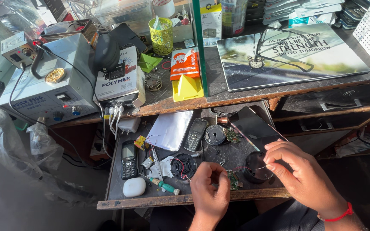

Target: The person connects wires to a small circuit board by hand, twists them together, applies tape from a roll to the joint, and handles various disassembled electronic components on a workbench.

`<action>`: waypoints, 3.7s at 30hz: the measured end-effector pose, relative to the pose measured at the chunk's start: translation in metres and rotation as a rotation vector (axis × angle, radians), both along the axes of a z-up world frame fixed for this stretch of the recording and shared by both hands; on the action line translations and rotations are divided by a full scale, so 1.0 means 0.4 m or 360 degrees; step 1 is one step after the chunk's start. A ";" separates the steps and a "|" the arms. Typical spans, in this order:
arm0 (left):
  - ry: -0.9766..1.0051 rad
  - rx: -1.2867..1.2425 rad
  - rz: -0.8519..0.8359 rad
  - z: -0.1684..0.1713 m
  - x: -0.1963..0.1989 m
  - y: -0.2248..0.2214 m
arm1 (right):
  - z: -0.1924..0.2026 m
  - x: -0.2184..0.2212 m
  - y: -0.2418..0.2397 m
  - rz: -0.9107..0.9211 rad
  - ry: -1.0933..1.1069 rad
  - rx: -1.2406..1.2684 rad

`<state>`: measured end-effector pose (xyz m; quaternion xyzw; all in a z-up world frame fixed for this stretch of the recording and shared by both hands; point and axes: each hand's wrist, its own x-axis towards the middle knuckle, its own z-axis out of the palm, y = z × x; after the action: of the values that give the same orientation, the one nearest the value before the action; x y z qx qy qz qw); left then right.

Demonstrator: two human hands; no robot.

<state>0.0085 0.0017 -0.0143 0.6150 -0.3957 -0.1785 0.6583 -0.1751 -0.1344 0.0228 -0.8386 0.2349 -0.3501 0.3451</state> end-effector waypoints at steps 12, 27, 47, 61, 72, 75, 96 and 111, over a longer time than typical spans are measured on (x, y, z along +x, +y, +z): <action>-0.0222 -0.0215 -0.0026 0.071 -0.016 0.055 | -0.005 0.009 0.029 -0.0315 -0.0167 -0.0183; -0.1066 0.0727 0.0799 0.082 0.367 0.145 | -0.037 -0.020 0.038 -0.0165 -0.0414 -0.0080; 0.0206 -0.0073 0.0060 0.180 0.188 0.259 | 0.068 0.089 0.270 0.0232 -0.0445 0.0015; 0.0743 -0.0431 -0.0304 0.090 0.006 0.343 | -0.084 0.138 0.328 0.0930 -0.0034 0.1008; 0.0851 -0.0913 0.0090 0.169 0.094 0.408 | -0.065 0.133 0.289 0.0912 -0.0002 0.0662; 0.0695 -0.0652 0.0005 0.178 0.105 0.421 | -0.042 0.145 0.295 0.0930 -0.0098 0.0728; 0.0985 -0.0383 0.0371 0.031 0.225 0.548 | -0.003 0.552 0.398 0.0109 0.0488 -0.0484; 0.0753 -0.0192 -0.0106 -0.183 0.043 0.383 | -0.280 0.203 0.392 0.0402 0.0146 0.1210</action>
<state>0.0256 0.1548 -0.0874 0.5022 -0.2607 -0.3150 0.7620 -0.0940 0.0223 -0.0892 -0.6883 0.2579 -0.1553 0.6601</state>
